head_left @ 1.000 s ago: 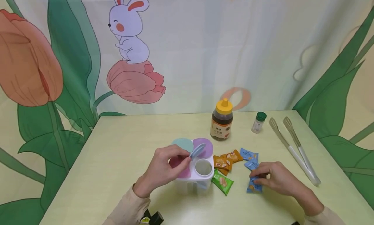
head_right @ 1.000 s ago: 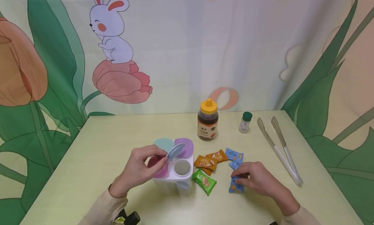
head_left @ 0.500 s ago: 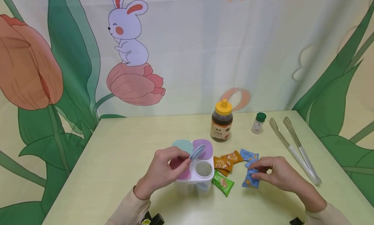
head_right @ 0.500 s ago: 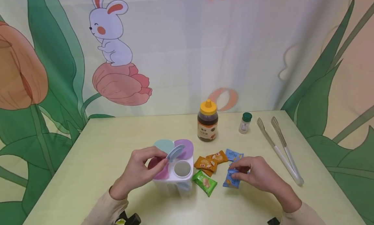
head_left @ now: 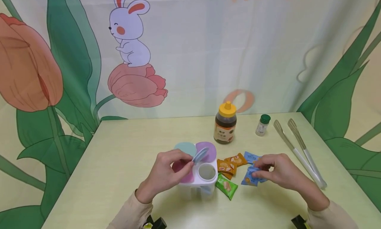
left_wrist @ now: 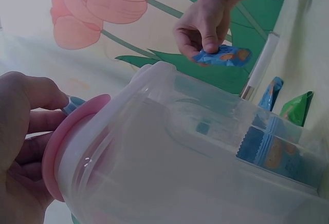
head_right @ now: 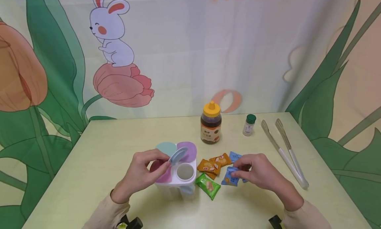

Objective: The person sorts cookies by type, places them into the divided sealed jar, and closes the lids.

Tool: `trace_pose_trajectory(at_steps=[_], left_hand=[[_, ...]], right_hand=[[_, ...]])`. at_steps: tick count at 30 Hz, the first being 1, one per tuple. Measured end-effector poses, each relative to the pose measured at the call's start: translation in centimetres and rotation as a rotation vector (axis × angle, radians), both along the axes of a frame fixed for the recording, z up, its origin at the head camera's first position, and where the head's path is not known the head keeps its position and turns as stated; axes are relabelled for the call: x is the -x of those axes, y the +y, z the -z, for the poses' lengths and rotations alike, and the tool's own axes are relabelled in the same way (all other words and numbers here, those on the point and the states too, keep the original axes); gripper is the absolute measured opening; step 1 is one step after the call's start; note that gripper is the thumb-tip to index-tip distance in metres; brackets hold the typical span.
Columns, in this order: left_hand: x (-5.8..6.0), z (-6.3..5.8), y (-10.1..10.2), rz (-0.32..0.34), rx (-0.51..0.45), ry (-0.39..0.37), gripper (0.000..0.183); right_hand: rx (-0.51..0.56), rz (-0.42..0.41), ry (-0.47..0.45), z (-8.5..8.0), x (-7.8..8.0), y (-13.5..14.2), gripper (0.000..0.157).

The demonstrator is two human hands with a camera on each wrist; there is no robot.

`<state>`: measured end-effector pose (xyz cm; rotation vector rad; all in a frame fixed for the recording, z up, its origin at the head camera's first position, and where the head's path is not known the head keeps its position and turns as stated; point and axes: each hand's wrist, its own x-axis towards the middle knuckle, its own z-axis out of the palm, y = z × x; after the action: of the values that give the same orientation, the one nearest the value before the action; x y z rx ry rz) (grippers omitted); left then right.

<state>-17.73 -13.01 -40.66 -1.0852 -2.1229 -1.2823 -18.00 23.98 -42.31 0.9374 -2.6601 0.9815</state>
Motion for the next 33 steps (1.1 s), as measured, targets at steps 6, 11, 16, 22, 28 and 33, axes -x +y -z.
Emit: trace_pose_trajectory(at_steps=[6,11,16,22,28,33], left_hand=[[-0.1,0.0,0.0,0.001,0.000,-0.017,0.010],[-0.1,0.0,-0.1,-0.001,-0.003,-0.022,0.010],[-0.1,-0.1,0.0,0.010,0.001,-0.030,0.009],[-0.1,-0.2,0.0,0.016,0.002,-0.034,0.009],[-0.1,-0.2,-0.1,0.011,0.004,-0.031,0.009],[-0.2,-0.3,-0.1,0.005,0.006,-0.030,0.010]], right_hand=[[-0.012,0.010,-0.011,-0.5,0.2,-0.3,0.013],[0.024,-0.009,0.018,-0.9,0.4,-0.7,0.014],[0.050,-0.026,0.047,-1.1,0.4,-0.9,0.017],[0.075,-0.043,0.073,-1.2,0.6,-1.2,0.017],[0.099,-0.065,0.105,-1.7,0.6,-1.5,0.019],[0.087,-0.068,0.164,-1.8,0.8,-1.9,0.024]])
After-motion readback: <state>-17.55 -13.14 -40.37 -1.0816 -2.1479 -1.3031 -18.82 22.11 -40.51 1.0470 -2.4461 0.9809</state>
